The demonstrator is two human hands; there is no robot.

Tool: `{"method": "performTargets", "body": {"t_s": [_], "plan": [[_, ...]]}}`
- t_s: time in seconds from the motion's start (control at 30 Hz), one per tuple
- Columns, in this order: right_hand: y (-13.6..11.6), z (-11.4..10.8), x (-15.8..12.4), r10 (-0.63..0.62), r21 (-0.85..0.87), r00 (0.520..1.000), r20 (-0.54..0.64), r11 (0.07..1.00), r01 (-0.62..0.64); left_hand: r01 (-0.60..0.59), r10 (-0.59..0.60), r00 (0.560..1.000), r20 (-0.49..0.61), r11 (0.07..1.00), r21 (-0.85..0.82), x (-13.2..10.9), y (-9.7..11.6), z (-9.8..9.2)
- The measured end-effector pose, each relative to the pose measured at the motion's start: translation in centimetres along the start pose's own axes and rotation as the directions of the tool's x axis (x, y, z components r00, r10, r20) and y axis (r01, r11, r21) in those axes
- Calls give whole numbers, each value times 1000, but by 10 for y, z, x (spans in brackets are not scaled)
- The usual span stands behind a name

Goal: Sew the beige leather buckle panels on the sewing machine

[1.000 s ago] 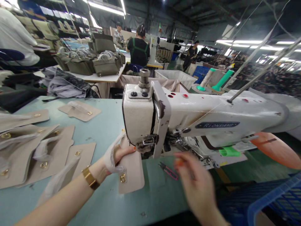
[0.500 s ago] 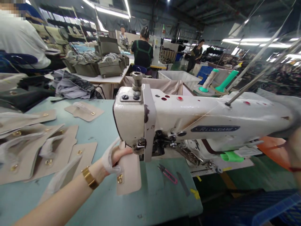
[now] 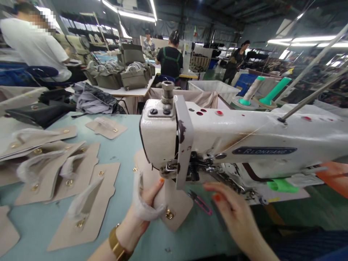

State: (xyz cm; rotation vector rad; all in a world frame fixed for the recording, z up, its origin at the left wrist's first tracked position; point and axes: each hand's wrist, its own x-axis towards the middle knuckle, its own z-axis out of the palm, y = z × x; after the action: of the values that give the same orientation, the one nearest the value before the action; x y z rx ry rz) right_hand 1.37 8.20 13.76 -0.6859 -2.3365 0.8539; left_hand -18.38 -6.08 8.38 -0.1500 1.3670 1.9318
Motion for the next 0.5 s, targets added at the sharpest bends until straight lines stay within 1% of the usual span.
{"method": "performTargets", "body": {"t_s": [0.03, 0.1, 0.13, 0.17, 0.23, 0.33, 0.5], "plan": [[-5, 25, 1, 38, 106, 993, 109, 993, -49, -9, 9, 1000, -30, 1000, -8, -1, -4, 2], [-11, 63, 10, 96, 180, 958, 272, 972, -148, -31, 30, 999, -36, 999, -14, -1, -10, 4], [-12, 75, 17, 109, 181, 939, 326, 968, -175, -40, 40, 999, -21, 999, -22, -1, -12, 4], [-13, 84, 24, 115, 172, 928, 355, 967, -185, -51, 51, 999, -2, 998, -31, -1, -14, 4], [-14, 91, 35, 109, 160, 922, 373, 971, -180, -62, 63, 998, 32, 997, -41, 1, -15, 2], [-16, 90, 42, 100, 147, 927, 362, 976, -163, -42, 44, 997, 56, 998, -37, 2, -18, 0], [-18, 86, 38, 102, 114, 915, 390, 981, -158, -25, 26, 999, 21, 999, -41, 3, -20, 1]]}}
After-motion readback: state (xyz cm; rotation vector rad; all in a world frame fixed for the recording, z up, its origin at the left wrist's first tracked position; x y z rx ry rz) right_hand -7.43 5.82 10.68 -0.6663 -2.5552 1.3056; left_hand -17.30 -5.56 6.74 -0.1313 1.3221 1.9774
